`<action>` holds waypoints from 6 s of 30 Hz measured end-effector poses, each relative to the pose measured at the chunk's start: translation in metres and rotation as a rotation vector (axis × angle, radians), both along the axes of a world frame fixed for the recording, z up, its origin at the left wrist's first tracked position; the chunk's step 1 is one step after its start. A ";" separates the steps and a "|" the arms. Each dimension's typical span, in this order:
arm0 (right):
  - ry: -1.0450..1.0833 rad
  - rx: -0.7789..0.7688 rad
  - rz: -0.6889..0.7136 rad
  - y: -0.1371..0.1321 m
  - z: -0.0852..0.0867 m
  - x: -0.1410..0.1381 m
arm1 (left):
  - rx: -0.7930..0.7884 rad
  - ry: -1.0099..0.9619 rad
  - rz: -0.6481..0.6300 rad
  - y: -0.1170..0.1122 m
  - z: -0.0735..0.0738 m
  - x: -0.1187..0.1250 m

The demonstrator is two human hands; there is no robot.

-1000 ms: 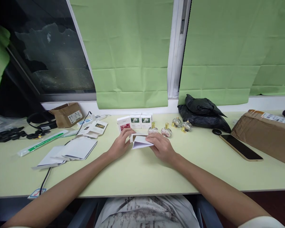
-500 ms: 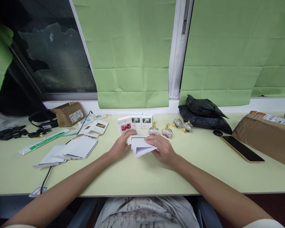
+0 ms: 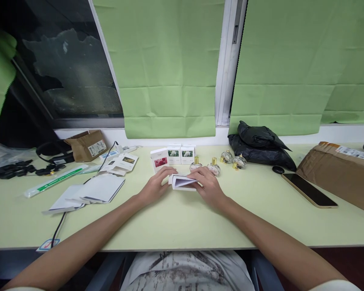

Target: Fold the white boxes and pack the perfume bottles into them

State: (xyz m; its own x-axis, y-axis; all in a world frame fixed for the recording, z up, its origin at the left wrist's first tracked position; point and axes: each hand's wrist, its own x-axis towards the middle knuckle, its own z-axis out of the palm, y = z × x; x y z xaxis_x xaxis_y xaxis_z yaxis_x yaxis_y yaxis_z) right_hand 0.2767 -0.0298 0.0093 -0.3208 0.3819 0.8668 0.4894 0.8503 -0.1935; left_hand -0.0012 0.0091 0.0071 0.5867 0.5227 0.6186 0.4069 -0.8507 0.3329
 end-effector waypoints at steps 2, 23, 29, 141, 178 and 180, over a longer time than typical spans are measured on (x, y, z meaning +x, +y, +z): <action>0.008 0.006 -0.020 0.001 -0.001 0.000 | -0.025 0.013 -0.018 -0.003 0.002 0.002; -0.206 0.126 -0.098 -0.001 0.006 0.000 | 0.078 0.047 0.121 -0.001 -0.003 0.001; -0.144 -0.048 -0.003 0.002 0.005 0.001 | 0.127 0.116 0.169 0.000 -0.003 0.000; -0.337 -0.743 -0.138 0.001 -0.008 -0.002 | -1.151 0.370 -0.162 -0.027 0.093 -0.053; -0.037 -0.687 0.182 -0.018 0.007 -0.002 | -0.978 -0.502 -0.042 -0.035 0.006 0.022; -0.054 -0.700 0.197 -0.018 0.006 -0.003 | -0.984 -0.511 -0.046 -0.034 0.006 0.022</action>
